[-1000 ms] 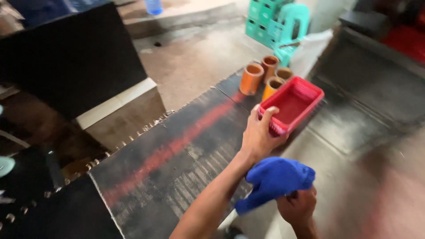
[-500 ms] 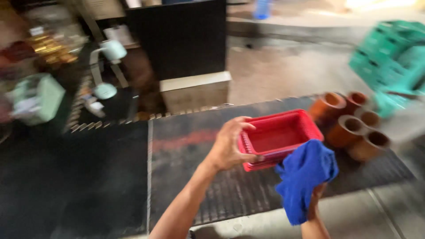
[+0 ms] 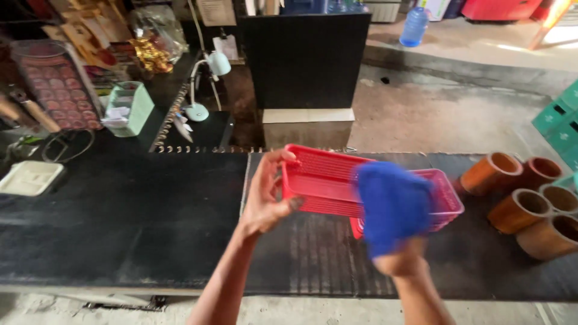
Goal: Cleaning the bar counter surface and wiping down various plastic storage containers and organizers using a damp cloth.
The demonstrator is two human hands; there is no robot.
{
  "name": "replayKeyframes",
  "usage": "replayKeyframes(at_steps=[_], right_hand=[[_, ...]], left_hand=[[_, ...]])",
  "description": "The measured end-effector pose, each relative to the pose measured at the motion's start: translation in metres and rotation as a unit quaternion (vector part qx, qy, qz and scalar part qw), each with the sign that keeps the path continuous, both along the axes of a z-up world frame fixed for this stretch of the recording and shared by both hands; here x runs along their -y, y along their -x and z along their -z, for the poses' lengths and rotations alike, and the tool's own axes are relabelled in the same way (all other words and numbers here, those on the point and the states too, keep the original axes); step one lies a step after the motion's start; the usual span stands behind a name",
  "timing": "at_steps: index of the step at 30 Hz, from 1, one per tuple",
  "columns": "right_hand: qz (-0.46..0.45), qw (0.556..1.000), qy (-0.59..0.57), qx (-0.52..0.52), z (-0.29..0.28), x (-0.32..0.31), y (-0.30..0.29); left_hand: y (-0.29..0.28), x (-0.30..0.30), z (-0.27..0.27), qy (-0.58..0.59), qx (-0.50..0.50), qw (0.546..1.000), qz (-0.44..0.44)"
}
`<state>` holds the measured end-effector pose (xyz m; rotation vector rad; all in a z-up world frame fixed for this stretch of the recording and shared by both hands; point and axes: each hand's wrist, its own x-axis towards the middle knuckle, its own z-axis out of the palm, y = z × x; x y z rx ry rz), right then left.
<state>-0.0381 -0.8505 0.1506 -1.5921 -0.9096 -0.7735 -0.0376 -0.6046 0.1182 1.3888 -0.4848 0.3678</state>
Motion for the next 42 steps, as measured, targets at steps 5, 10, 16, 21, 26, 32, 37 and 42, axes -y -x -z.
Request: replayKeyframes(at_steps=[5, 10, 16, 21, 26, 32, 37, 42], right_hand=[[0.093, 0.933, 0.343, 0.049, 0.009, -0.076, 0.009], [0.014, 0.937, 0.349, 0.025, 0.038, -0.094, 0.0], [-0.068, 0.937, 0.342, 0.004, 0.082, -0.099, -0.009], [-0.165, 0.918, 0.316, -0.175, 0.087, -0.122, 0.002], [-0.206, 0.932, 0.223, -0.198, 0.073, -0.143, 0.021], [-0.154, 0.881, 0.308, -0.324, 0.077, -0.141, 0.047], [-0.16, 0.893, 0.352, -0.229, 0.107, -0.134, 0.051], [-0.213, 0.938, 0.274, 0.001, 0.117, -0.132, 0.043]], left_hand=[[0.028, -0.018, 0.003, 0.015, 0.006, 0.999, -0.05], [0.048, -0.066, 0.006, -0.01, 0.013, 0.995, -0.1], [0.064, -0.104, 0.015, -0.015, -0.036, 0.991, -0.13], [0.061, -0.079, 0.039, -0.031, -0.007, 0.988, -0.149], [0.058, -0.083, 0.054, -0.041, -0.001, 0.991, -0.129], [0.046, -0.116, 0.05, 0.03, -0.06, 0.989, -0.131], [0.042, -0.126, 0.044, 0.06, -0.079, 0.987, -0.124], [0.034, -0.129, 0.064, 0.137, -0.088, 0.981, -0.106]])
